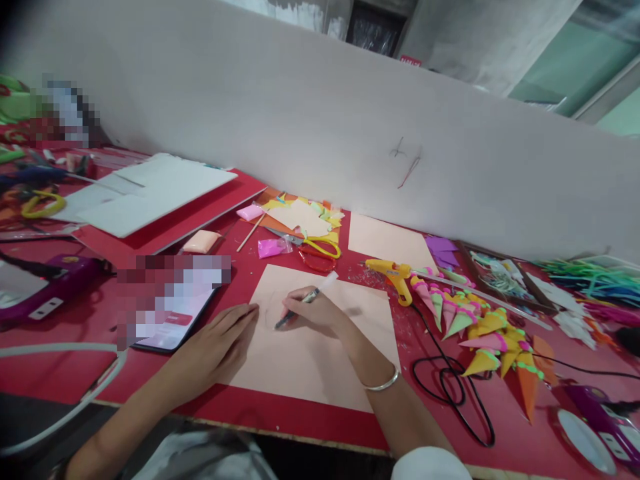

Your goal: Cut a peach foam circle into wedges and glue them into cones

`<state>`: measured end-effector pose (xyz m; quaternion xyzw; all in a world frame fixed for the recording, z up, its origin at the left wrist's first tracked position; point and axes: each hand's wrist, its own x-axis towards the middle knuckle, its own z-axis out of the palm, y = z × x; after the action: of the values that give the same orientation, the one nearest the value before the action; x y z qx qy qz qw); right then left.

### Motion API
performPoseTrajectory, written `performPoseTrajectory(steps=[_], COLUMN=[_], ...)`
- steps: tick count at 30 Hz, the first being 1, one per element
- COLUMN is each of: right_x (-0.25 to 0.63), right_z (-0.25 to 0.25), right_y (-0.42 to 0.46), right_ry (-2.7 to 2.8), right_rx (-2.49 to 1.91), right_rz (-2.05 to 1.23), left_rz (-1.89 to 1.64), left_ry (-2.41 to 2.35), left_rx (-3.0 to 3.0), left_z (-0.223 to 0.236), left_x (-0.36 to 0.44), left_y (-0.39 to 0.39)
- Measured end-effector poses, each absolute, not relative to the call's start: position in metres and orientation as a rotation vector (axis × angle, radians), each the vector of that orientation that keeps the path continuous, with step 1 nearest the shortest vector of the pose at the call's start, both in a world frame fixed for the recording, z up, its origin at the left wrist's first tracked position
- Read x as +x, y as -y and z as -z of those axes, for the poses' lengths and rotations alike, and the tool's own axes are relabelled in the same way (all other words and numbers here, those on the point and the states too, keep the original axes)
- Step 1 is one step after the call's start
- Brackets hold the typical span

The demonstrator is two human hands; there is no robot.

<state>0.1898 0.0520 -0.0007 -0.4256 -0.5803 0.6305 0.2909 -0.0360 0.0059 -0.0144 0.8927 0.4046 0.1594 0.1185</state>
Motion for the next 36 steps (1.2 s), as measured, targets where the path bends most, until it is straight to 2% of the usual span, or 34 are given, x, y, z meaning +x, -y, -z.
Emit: performPoseTrajectory(steps=[2,8,15,21,25,29,36], right_x=[0.193,0.189,0.192,0.194,0.192,0.193,0.213], right_z=[0.000,-0.004,0.001,0.003,-0.002,-0.012,-0.022], right_y=[-0.053,-0.052,-0.052,-0.052,-0.052,-0.052,-0.035], right_ry=[1.604,1.532,1.611,1.529,1.456,1.396,1.669], right_rx=[-1.160,-1.088,-1.150,-1.169,-1.117,-1.032,-1.253], right_rz=[-1.736,-1.551,-1.699,-1.695,-1.674,-1.570,-1.339], left_rz=[-0.476,-0.491,-0.528,-0.649,-0.635,-0.608,-0.321], left_ry=[-1.172,-1.177,-1.222,-1.684,-1.759,-1.666,-1.197], left_rx=[2.628,2.620,2.801,2.783,2.760,2.795,2.865], left_z=[0.015,0.011,0.012,-0.005,0.000,0.002,0.005], left_x=[-0.036,-0.035,-0.039,-0.061,-0.074,-0.066,-0.046], left_y=[-0.006,-0.006,-0.006,-0.029,-0.044,-0.035,0.005])
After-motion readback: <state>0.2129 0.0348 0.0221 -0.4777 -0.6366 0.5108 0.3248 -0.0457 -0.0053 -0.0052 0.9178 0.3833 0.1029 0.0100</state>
